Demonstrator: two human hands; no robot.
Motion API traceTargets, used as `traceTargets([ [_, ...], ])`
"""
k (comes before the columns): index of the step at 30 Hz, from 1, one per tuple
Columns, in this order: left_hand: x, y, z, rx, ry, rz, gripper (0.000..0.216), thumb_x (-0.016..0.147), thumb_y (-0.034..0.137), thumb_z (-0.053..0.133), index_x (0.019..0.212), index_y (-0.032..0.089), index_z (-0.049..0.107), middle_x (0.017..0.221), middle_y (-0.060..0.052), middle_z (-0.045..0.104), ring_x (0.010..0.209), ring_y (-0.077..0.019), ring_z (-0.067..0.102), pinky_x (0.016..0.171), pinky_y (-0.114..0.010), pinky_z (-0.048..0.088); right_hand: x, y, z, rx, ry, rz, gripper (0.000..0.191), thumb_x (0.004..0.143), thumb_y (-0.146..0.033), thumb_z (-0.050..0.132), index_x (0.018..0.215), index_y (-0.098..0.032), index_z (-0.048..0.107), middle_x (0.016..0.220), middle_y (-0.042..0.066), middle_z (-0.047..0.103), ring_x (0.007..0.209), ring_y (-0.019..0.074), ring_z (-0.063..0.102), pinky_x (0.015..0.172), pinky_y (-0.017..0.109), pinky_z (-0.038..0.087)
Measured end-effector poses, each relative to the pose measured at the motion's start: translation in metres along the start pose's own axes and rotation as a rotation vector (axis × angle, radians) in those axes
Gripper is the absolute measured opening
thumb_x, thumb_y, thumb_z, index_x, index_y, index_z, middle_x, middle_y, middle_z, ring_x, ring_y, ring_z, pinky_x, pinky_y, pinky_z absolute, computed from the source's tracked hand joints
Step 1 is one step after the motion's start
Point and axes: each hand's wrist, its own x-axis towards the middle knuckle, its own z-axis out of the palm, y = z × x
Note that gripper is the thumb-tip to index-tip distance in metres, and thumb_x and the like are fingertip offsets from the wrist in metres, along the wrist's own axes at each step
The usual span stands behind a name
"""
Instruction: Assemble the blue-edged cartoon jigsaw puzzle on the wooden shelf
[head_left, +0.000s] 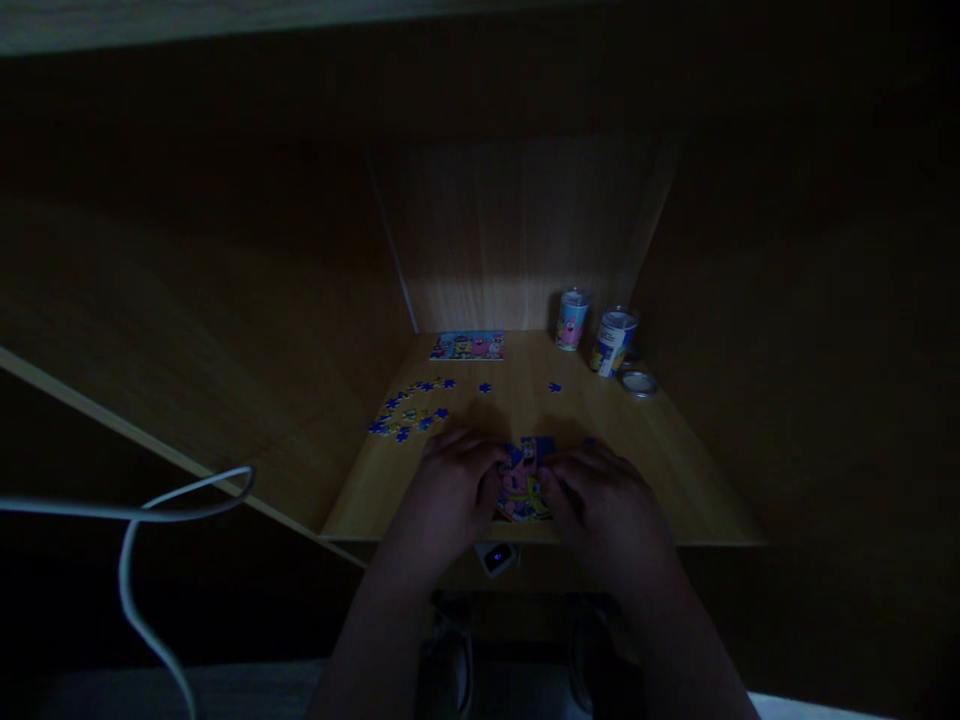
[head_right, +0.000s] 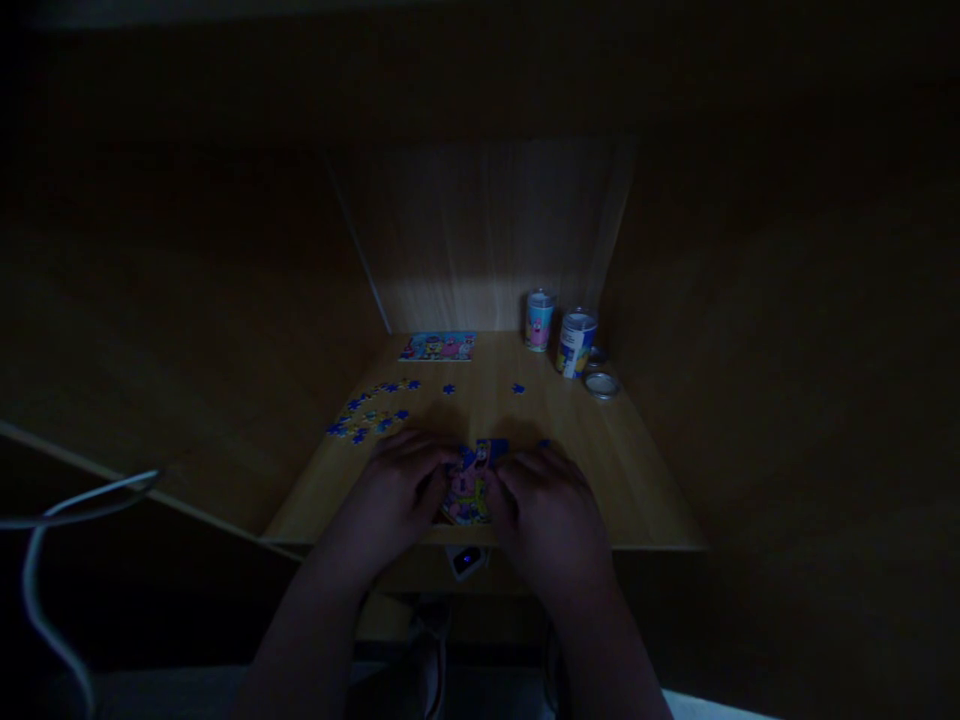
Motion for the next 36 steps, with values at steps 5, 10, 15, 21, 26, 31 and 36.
traceTargets([
  [5,0.0004,0.0005,-0.0001,-0.008,0.008,-0.007,0.027,0.095,0.004,0.066,0.106,0.025,0.079,0.106,-0.004,0.083,0.105,-0.0277,0.073,0.099,-0.05,0.057,0.0002,0.0014,0.0012,0.008,0.003,-0.007,0.02,0.109,-0.028,0.061,0.094,-0.026,0.073,0.098,0.004,0.079,0.094,0.0245,0.071,0.095,0.044,0.052],
  [10,-0.0013,-0.0017,0.001,-0.051,0.016,0.044,0.033,0.095,0.003,0.065,0.112,0.027,0.081,0.128,-0.004,0.083,0.123,-0.0277,0.072,0.112,-0.053,0.055,0.0003,-0.0011,-0.0002,-0.004,0.006,-0.008,0.022,0.11,-0.028,0.059,0.093,-0.025,0.073,0.096,0.004,0.078,0.093,0.0242,0.07,0.095,0.043,0.051],
  [15,-0.0023,-0.0034,0.0039,-0.048,0.001,0.029,0.033,0.095,0.003,0.067,0.112,0.027,0.081,0.126,-0.004,0.083,0.122,-0.0289,0.073,0.112,-0.055,0.055,0.0006,-0.0015,-0.0012,-0.007,0.0,0.001,0.021,0.109,-0.028,0.06,0.093,-0.026,0.073,0.096,0.004,0.078,0.092,0.0244,0.069,0.092,0.043,0.052],
  [21,0.0006,0.0002,0.0008,-0.025,-0.014,0.007,0.026,0.1,0.011,0.07,0.118,0.027,0.08,0.117,-0.005,0.083,0.116,-0.0291,0.072,0.107,-0.051,0.055,-0.0001,0.0004,0.0006,0.0,-0.011,0.004,0.017,0.108,-0.027,0.061,0.096,-0.026,0.074,0.1,0.004,0.079,0.097,0.0246,0.07,0.095,0.043,0.052],
  [26,0.0009,0.002,-0.001,-0.056,-0.021,-0.003,0.028,0.103,0.011,0.066,0.123,0.025,0.078,0.118,-0.006,0.083,0.116,-0.0291,0.071,0.107,-0.051,0.055,0.0,-0.0005,-0.0008,-0.003,-0.008,-0.001,0.018,0.108,-0.026,0.061,0.095,-0.026,0.074,0.098,0.004,0.079,0.095,0.0239,0.07,0.094,0.042,0.052],
  [31,0.0,0.001,0.001,-0.05,0.018,-0.062,0.035,0.098,0.004,0.06,0.124,0.021,0.076,0.109,-0.008,0.08,0.111,-0.0293,0.072,0.099,-0.049,0.059,-0.0003,0.0004,0.0002,-0.002,0.013,-0.007,0.017,0.108,-0.026,0.061,0.094,-0.026,0.073,0.099,0.004,0.079,0.095,0.0241,0.07,0.092,0.042,0.052],
  [36,-0.0001,-0.0007,0.0029,-0.055,0.017,-0.059,0.034,0.096,0.003,0.061,0.119,0.023,0.077,0.107,-0.007,0.078,0.108,-0.0286,0.072,0.098,-0.048,0.058,-0.0004,0.0026,0.0014,0.002,-0.002,-0.015,0.017,0.107,-0.026,0.061,0.094,-0.026,0.072,0.099,0.004,0.079,0.095,0.0247,0.071,0.094,0.043,0.053],
])
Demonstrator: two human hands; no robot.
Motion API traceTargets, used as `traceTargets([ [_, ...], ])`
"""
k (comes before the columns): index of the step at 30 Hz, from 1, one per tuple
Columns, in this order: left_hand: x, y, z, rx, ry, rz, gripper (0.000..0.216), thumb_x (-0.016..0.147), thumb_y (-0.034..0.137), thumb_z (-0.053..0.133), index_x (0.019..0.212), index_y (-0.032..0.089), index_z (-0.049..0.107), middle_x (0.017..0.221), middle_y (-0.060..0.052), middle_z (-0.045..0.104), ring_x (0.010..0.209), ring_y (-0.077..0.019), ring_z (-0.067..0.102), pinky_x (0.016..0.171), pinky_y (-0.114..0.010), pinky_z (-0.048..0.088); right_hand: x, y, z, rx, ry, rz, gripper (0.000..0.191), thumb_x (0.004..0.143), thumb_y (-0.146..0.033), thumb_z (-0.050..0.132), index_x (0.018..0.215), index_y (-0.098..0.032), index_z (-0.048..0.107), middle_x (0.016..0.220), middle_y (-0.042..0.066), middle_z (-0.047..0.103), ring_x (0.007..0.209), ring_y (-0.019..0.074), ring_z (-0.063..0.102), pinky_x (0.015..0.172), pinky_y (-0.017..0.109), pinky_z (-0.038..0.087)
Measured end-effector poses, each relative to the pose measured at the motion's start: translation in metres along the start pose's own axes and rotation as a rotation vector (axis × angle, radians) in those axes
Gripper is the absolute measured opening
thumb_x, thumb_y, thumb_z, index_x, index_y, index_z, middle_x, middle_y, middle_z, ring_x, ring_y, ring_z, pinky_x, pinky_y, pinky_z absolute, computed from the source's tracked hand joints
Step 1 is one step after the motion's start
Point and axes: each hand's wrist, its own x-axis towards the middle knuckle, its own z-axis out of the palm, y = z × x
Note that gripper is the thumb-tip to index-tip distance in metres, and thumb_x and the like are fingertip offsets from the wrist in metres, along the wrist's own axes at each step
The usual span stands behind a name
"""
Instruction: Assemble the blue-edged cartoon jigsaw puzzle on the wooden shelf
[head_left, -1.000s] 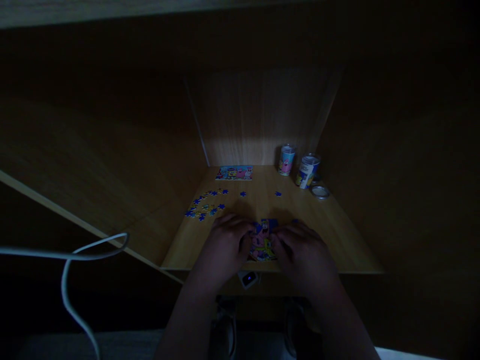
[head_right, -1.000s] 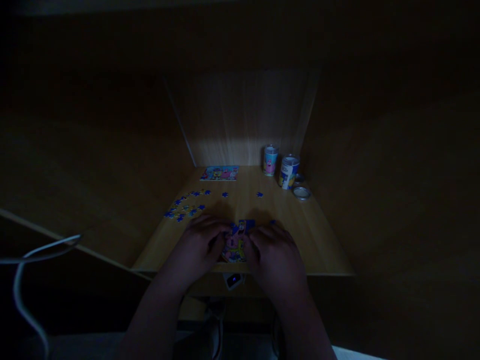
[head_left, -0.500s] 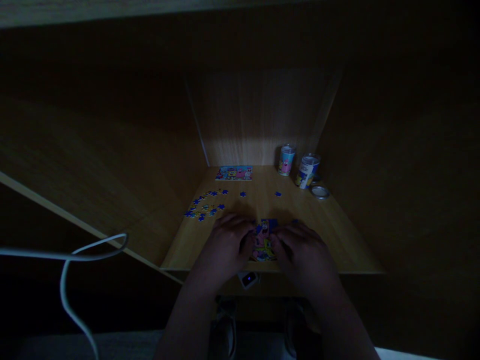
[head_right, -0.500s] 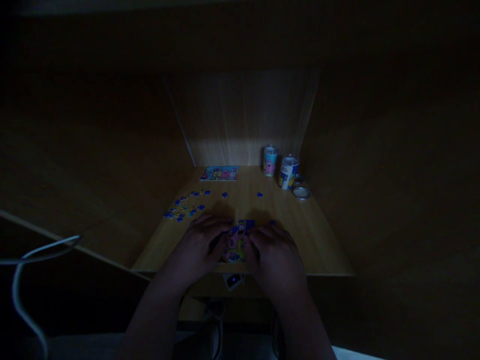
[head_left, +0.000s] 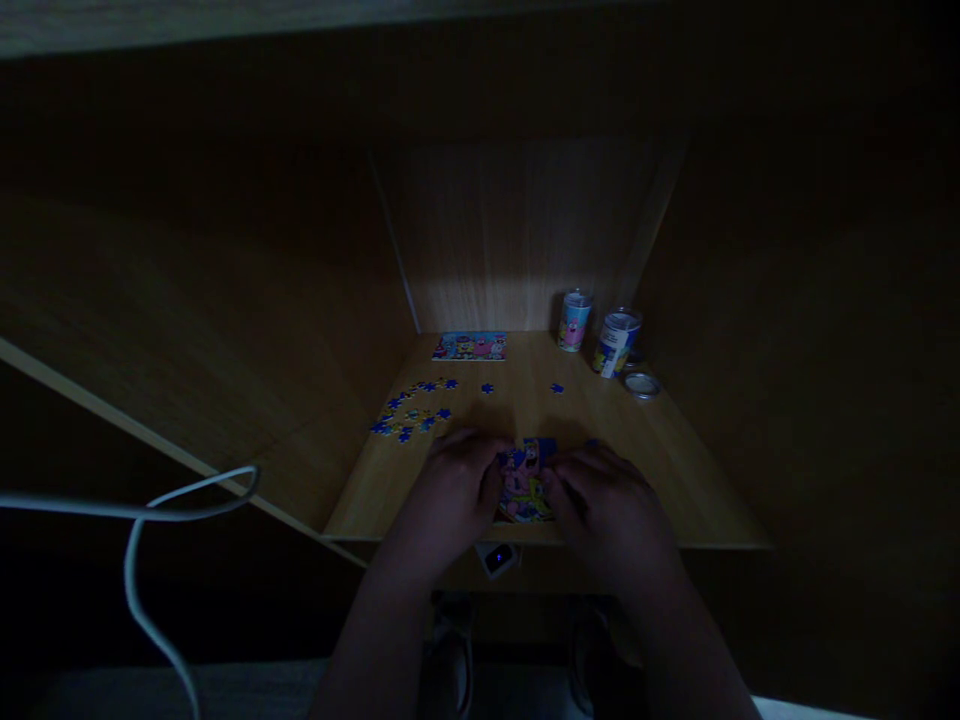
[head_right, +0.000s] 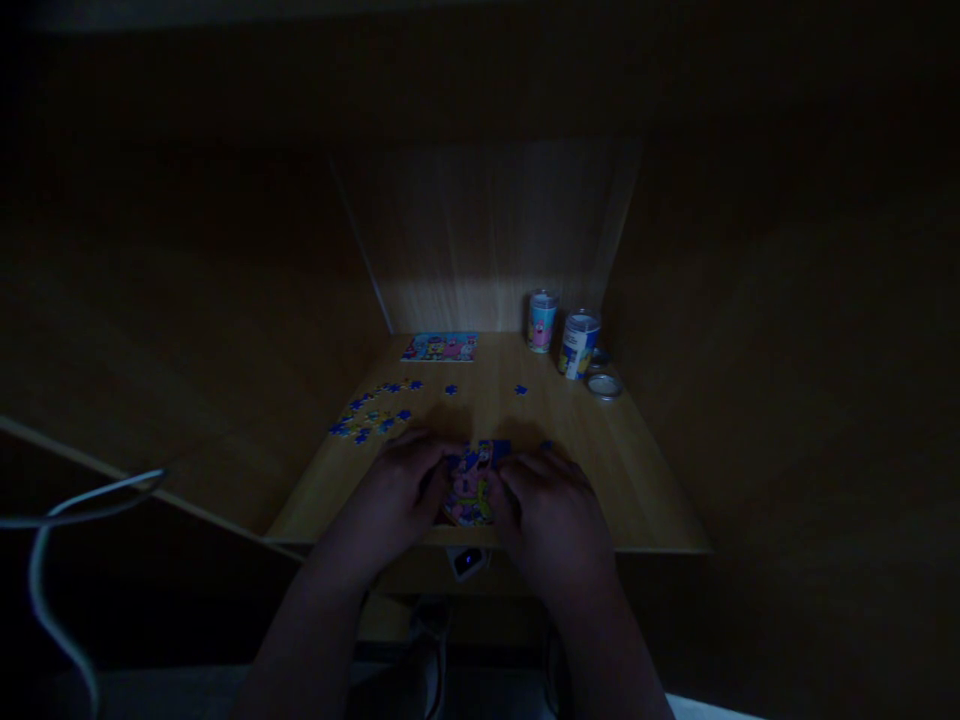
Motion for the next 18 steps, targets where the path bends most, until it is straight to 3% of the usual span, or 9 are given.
traceTargets([
  [11,0.0025,0.0004,-0.0012,-0.014,-0.011,0.021,0.027,0.095,0.0,0.064,0.101,0.024,0.077,0.097,-0.003,0.077,0.103,-0.0273,0.069,0.095,-0.047,0.055,-0.0001,-0.0002,0.0004,0.0,0.008,0.007,0.019,0.109,-0.029,0.06,0.095,-0.026,0.073,0.099,0.005,0.08,0.095,0.0248,0.071,0.094,0.043,0.054],
  [18,0.002,0.0023,-0.0024,-0.003,-0.008,0.047,0.027,0.096,0.001,0.062,0.102,0.025,0.074,0.102,-0.005,0.077,0.107,-0.0275,0.07,0.099,-0.046,0.056,0.0007,-0.002,-0.0009,-0.007,0.007,0.004,0.018,0.108,-0.027,0.061,0.095,-0.027,0.074,0.099,0.005,0.08,0.094,0.0242,0.071,0.095,0.042,0.054],
])
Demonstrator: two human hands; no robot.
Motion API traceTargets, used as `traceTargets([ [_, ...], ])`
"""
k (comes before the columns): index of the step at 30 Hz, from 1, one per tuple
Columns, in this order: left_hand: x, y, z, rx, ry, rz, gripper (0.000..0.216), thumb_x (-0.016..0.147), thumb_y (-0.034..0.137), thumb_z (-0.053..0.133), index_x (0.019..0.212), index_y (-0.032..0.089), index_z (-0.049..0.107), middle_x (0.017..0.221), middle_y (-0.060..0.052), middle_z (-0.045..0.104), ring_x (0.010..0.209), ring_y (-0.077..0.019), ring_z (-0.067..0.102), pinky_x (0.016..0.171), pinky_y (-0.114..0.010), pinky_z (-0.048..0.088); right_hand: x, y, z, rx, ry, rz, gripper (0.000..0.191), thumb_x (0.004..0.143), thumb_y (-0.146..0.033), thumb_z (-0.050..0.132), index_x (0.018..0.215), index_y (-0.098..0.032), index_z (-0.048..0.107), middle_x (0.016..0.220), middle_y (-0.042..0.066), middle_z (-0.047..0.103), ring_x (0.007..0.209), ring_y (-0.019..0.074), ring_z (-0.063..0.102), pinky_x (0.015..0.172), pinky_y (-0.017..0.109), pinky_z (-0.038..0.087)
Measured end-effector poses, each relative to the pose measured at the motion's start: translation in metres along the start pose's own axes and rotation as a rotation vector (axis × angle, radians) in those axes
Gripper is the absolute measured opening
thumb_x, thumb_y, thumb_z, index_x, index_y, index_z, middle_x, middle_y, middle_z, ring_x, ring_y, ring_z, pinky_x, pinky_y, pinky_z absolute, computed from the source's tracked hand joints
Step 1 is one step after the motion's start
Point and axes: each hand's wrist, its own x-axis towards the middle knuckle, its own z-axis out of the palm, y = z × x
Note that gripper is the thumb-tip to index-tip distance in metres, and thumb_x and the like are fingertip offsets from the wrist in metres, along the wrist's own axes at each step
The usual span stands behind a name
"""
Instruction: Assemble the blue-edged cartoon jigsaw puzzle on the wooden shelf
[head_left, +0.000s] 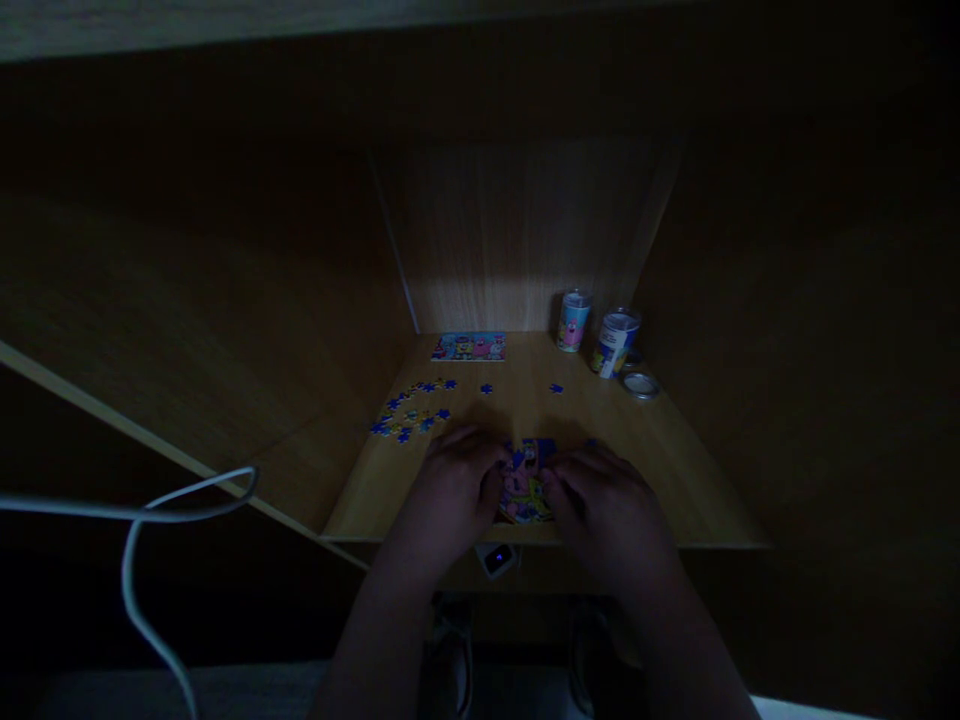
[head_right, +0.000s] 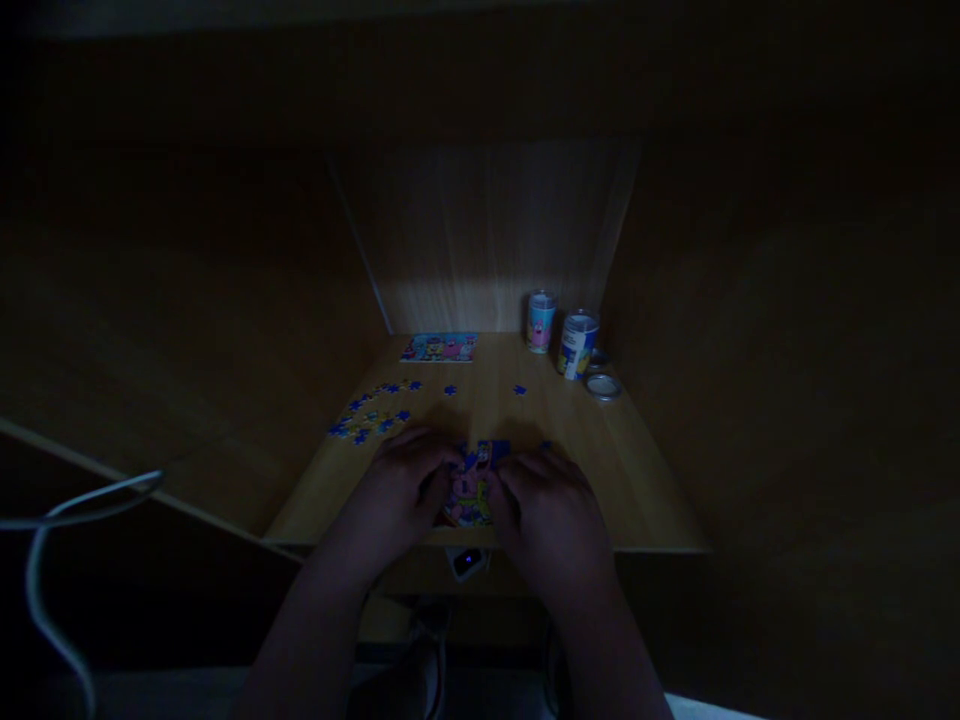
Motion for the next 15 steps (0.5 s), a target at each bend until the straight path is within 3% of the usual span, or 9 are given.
traceTargets([
  [6,-0.0037,-0.0044,-0.0031,0.044,0.194,-0.081,0.031,0.095,0.0,0.056,0.11,0.023,0.071,0.107,-0.006,0.077,0.105,-0.0283,0.07,0.098,-0.049,0.055,0.0008,-0.0009,-0.0015,0.0,0.007,-0.006,0.021,0.11,-0.029,0.059,0.095,-0.026,0.074,0.098,0.005,0.08,0.094,0.0247,0.071,0.094,0.043,0.054],
  [15,-0.002,-0.0052,-0.0014,0.088,0.052,0.012,0.032,0.09,-0.004,0.061,0.084,0.024,0.075,0.083,-0.003,0.074,0.09,-0.0264,0.068,0.086,-0.043,0.054,0.0005,0.0001,-0.0004,0.01,-0.01,0.001,0.02,0.11,-0.029,0.06,0.095,-0.026,0.073,0.101,0.004,0.08,0.097,0.0249,0.072,0.097,0.044,0.054],
])
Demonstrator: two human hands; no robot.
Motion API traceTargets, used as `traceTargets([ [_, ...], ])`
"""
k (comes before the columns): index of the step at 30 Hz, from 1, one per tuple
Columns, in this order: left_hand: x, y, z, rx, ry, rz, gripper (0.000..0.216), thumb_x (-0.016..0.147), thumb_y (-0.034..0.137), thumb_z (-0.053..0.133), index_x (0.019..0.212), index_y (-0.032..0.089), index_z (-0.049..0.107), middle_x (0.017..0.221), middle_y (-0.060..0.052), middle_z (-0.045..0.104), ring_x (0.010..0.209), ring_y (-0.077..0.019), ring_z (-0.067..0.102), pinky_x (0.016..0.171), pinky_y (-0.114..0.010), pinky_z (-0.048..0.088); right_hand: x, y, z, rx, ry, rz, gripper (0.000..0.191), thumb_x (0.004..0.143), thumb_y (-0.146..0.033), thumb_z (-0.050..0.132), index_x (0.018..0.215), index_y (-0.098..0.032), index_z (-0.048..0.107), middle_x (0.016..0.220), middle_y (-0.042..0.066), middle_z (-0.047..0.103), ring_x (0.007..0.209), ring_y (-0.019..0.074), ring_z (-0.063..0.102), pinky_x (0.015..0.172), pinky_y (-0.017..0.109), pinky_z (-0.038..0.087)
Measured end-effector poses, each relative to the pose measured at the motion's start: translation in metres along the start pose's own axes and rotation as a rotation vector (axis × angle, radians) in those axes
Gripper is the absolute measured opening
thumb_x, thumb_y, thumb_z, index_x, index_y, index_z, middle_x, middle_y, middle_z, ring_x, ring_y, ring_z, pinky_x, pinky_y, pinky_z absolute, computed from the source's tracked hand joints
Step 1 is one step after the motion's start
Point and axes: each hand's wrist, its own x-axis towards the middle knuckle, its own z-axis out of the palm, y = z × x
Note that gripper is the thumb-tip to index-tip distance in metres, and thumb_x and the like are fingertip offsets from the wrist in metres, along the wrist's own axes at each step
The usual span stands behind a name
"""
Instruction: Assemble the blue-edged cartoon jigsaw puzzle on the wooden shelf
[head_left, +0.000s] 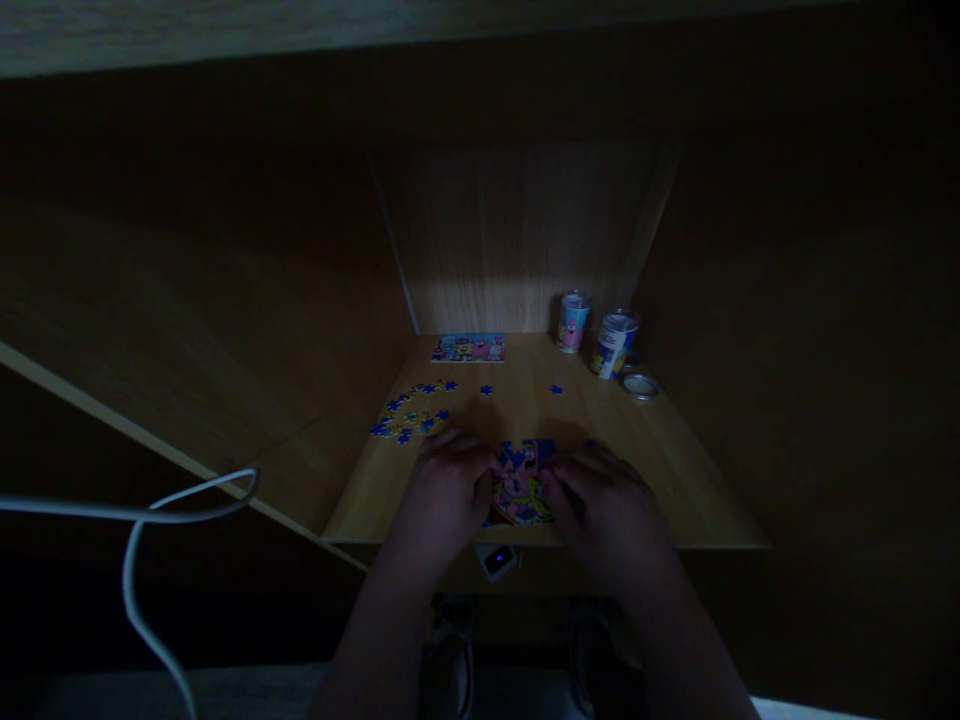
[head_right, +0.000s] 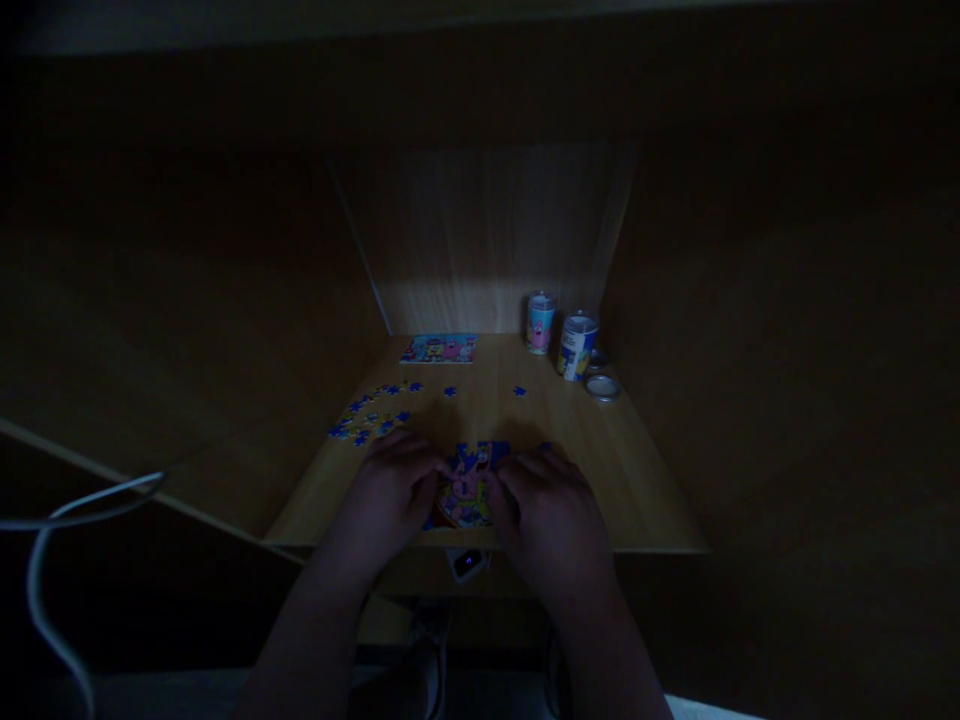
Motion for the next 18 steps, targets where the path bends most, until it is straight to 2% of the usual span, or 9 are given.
traceTargets([
  [4,-0.001,0.0,0.0,-0.015,0.022,0.0,0.034,0.091,-0.004,0.059,0.091,0.025,0.077,0.09,-0.003,0.078,0.094,-0.0261,0.07,0.089,-0.043,0.056,0.0,-0.003,-0.002,-0.003,0.003,0.024,0.021,0.111,-0.03,0.058,0.097,-0.026,0.074,0.101,0.005,0.08,0.096,0.0252,0.071,0.094,0.044,0.053],
  [9,-0.014,-0.002,-0.013,0.116,0.258,-0.151,0.03,0.093,0.002,0.056,0.099,0.023,0.075,0.1,-0.006,0.08,0.1,-0.0294,0.072,0.094,-0.048,0.056,0.0,-0.004,-0.002,0.0,0.023,0.028,0.024,0.112,-0.03,0.057,0.095,-0.025,0.073,0.101,0.005,0.079,0.098,0.0253,0.07,0.097,0.043,0.053],
  [11,-0.024,-0.003,-0.02,0.156,0.302,-0.174,0.028,0.092,0.004,0.056,0.1,0.023,0.076,0.101,-0.007,0.08,0.101,-0.0301,0.072,0.094,-0.048,0.057,0.0,-0.003,-0.001,-0.016,0.037,0.035,0.022,0.111,-0.03,0.059,0.095,-0.025,0.073,0.1,0.006,0.079,0.099,0.0258,0.069,0.096,0.043,0.053],
  [14,-0.04,-0.006,-0.022,0.181,0.319,-0.159,0.029,0.093,0.005,0.055,0.098,0.024,0.076,0.097,-0.005,0.08,0.097,-0.0283,0.074,0.088,-0.044,0.058,0.0,-0.003,0.0,-0.015,0.074,0.035,0.021,0.111,-0.029,0.06,0.095,-0.024,0.074,0.101,0.007,0.078,0.102,0.0271,0.068,0.098,0.044,0.052],
  [18,-0.055,-0.008,-0.011,0.238,0.402,-0.11,0.023,0.095,0.008,0.056,0.097,0.023,0.074,0.09,-0.005,0.078,0.089,-0.0277,0.072,0.083,-0.043,0.057,-0.001,-0.003,0.001,0.038,0.17,0.055,0.021,0.111,-0.028,0.059,0.095,-0.023,0.073,0.101,0.007,0.077,0.1,0.0267,0.068,0.095,0.043,0.052],
])
